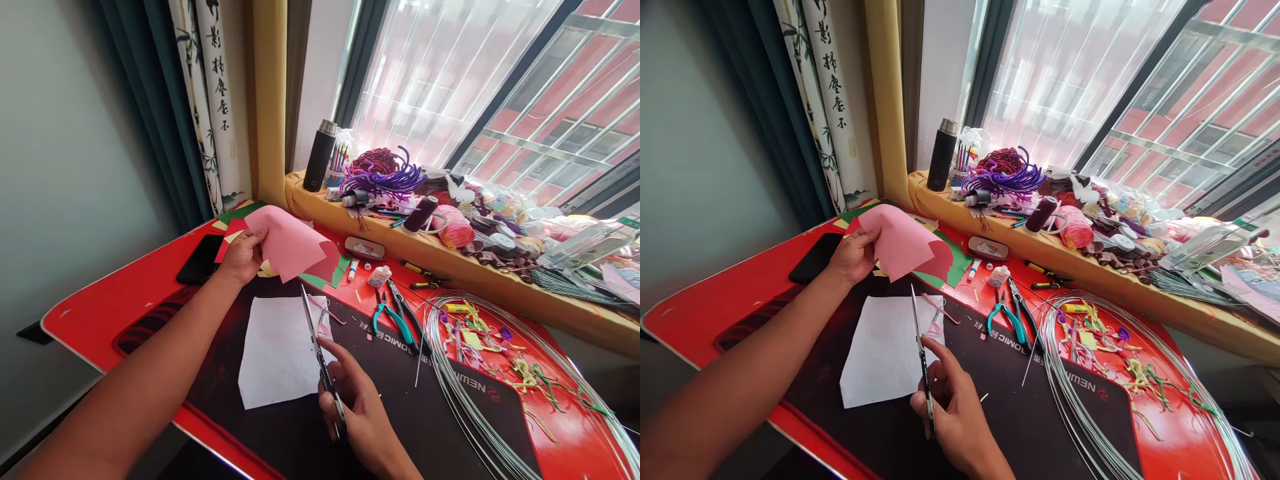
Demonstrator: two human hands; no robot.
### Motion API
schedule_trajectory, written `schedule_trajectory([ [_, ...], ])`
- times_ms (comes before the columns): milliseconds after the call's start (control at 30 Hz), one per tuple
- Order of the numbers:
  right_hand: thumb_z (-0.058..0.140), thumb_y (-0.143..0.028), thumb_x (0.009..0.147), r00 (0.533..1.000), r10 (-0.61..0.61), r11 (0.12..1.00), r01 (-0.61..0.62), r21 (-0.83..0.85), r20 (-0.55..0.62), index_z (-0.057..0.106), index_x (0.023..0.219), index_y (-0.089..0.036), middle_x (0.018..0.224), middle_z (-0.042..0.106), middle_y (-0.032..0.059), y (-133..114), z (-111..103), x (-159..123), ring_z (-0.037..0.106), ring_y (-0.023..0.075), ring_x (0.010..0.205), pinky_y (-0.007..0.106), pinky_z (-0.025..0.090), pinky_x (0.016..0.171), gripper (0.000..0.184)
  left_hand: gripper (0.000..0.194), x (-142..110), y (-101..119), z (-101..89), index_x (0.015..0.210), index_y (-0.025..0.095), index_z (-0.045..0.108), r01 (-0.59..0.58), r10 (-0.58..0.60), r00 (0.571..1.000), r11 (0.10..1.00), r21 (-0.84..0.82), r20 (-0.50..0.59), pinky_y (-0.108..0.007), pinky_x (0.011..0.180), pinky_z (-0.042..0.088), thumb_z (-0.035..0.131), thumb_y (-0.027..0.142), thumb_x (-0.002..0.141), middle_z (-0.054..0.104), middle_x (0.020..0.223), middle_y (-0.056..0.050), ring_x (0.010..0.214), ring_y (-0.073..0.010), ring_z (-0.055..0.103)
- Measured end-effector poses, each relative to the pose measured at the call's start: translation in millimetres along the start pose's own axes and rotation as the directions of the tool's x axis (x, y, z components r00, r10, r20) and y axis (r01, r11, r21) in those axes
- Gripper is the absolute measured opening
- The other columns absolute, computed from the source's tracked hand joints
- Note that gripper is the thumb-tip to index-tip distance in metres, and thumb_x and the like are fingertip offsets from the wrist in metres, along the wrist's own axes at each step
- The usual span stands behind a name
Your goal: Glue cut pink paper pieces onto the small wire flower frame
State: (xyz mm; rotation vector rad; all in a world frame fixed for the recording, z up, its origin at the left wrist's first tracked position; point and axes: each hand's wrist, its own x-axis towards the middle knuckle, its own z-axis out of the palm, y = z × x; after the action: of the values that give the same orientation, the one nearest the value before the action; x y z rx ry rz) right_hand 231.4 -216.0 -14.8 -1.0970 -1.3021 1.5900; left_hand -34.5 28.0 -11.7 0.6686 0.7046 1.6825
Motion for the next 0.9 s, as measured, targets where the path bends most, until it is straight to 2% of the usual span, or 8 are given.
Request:
schedule_trajectory([
  [200,0.08,-0.073,0.087,1.0,-0.001,1.0,0.002,-0.017,0.031,0.054,0.159,-0.028,0.079,0.051,-0.0051,-3.4,0.8,-1.7,0.043,0.0089,0.054,0.019,0.042,0.044,0.089,0.026,-1.4,-0.1,2.6,0.092,0.016,0.08,0.043,-0.043,0.999,0.998,0.037,-0.013,-0.028,0.063,0.062,0.095,0.022,0.072,0.082,0.084,-0.007,0.073,-0.021,0.076],
  [433,0.08,-0.069,0.09,0.999,-0.033,0.999,0.033,-0.016,0.017,0.055,0.158,-0.028,0.076,0.048,-0.0062,-3.1,2.3,-2.8,0.042,0.008,0.051,0.018,0.038,0.044,0.084,0.03,-6.3,2.1,6.3,0.088,0.015,0.08,0.059,-0.061,0.998,0.993,0.099,0.017,-0.029,0.063,0.062,0.097,0.026,0.066,0.082,0.083,-0.008,0.075,-0.0226,0.076],
  [633,0.078,-0.071,0.091,0.998,-0.06,0.998,0.06,-0.027,-0.001,0.054,0.159,-0.027,0.075,0.052,-0.0051,-2.7,0.0,-2.8,0.044,0.009,0.05,0.02,0.038,0.044,0.085,0.031,-12.6,4.3,12.0,0.076,0.015,0.074,0.109,-0.113,0.993,0.983,0.15,0.021,-0.031,0.062,0.058,0.099,0.027,0.063,0.075,0.072,-0.005,0.07,-0.0226,0.073],
  [900,0.077,-0.064,0.095,0.997,-0.08,0.997,0.08,-0.005,-0.002,0.052,0.161,-0.028,0.075,0.052,-0.0055,2.5,-3.9,-2.5,0.043,0.008,0.049,0.019,0.037,0.042,0.08,0.039,-23.6,-3.1,21.4,0.088,0.014,0.08,0.135,-0.155,0.983,0.972,0.191,0.094,-0.033,0.063,0.058,0.101,0.034,0.06,0.081,0.084,-0.009,0.071,-0.023,0.072],
])
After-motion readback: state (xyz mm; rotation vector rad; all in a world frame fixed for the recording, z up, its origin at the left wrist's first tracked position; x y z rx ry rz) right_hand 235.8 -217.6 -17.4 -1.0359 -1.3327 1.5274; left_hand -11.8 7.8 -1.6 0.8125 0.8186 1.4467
